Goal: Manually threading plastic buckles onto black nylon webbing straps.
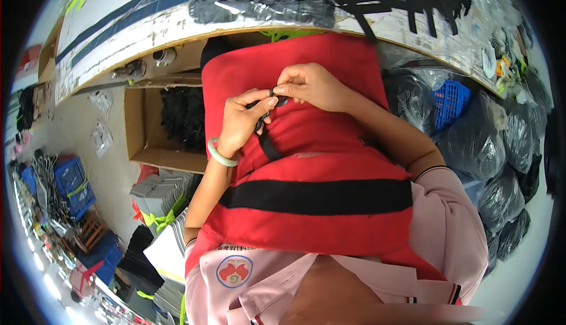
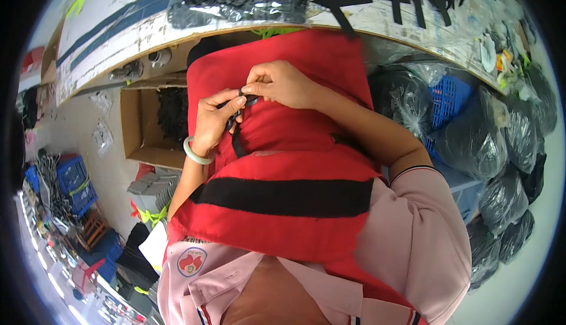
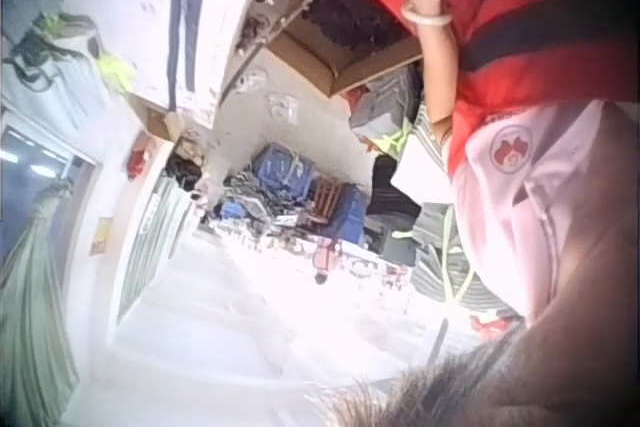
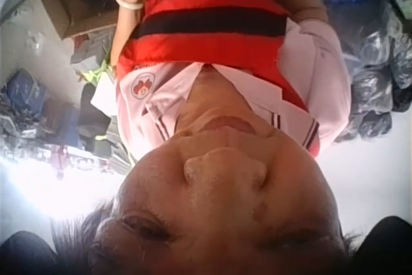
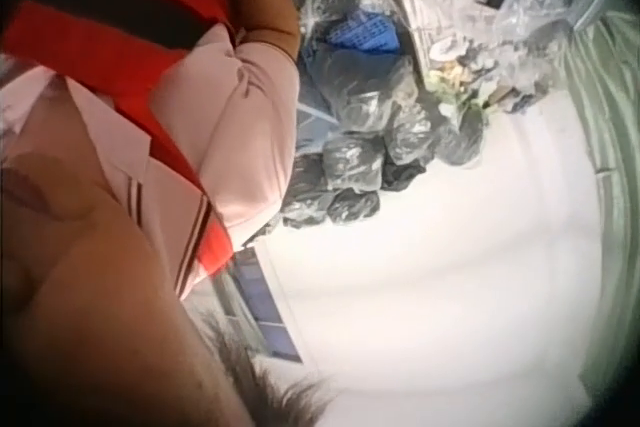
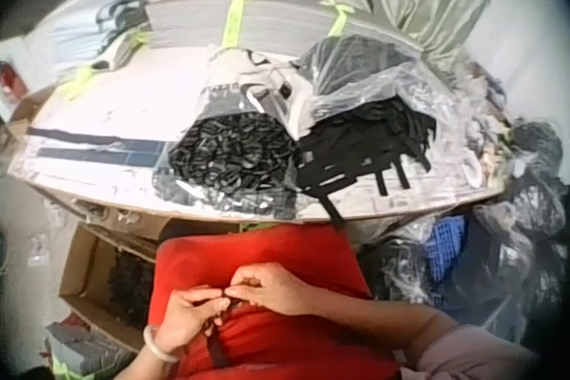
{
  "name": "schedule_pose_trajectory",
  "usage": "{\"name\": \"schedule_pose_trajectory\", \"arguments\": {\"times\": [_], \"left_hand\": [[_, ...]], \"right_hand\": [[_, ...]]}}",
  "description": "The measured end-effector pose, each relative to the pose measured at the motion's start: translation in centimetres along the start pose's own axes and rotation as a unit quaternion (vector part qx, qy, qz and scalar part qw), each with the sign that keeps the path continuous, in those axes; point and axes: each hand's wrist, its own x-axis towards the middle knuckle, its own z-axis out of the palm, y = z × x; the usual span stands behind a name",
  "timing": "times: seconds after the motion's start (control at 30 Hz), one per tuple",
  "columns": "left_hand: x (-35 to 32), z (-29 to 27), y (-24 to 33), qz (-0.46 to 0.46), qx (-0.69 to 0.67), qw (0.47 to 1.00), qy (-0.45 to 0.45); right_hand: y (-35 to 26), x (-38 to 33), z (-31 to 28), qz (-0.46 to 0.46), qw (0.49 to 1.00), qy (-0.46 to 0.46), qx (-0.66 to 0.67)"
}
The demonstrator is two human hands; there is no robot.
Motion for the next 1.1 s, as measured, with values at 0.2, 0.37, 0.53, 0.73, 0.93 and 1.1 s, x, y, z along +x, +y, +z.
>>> {"name": "schedule_pose_trajectory", "arguments": {"times": [0.2,0.37,0.53,0.73,0.93,1.1], "left_hand": [[1.2,-0.2,-0.4,-0.102,-0.328,0.939,-0.006],[2.2,-0.2,-0.7,-0.081,-0.302,0.947,-0.068],[1.7,1.0,0.6,-0.025,-0.129,0.991,-0.001],[1.1,0.7,1.0,0.081,-0.077,0.989,0.099],[1.4,1.3,1.0,0.193,-0.019,0.974,0.115],[0.9,0.6,0.7,0.204,0.058,0.967,0.144]], "right_hand": [[-3.0,-1.3,-7.2,-0.176,0.866,0.370,-0.287],[-0.4,1.1,-15.7,-0.145,0.718,0.476,-0.487],[-1.0,1.4,-16.9,-0.143,0.788,0.484,-0.352],[-7.2,-1.9,-3.9,-0.008,0.973,0.211,-0.089],[-3.8,-2.1,0.9,0.093,0.991,0.067,0.074],[-3.2,-1.8,1.4,0.118,0.975,0.105,0.156]]}}
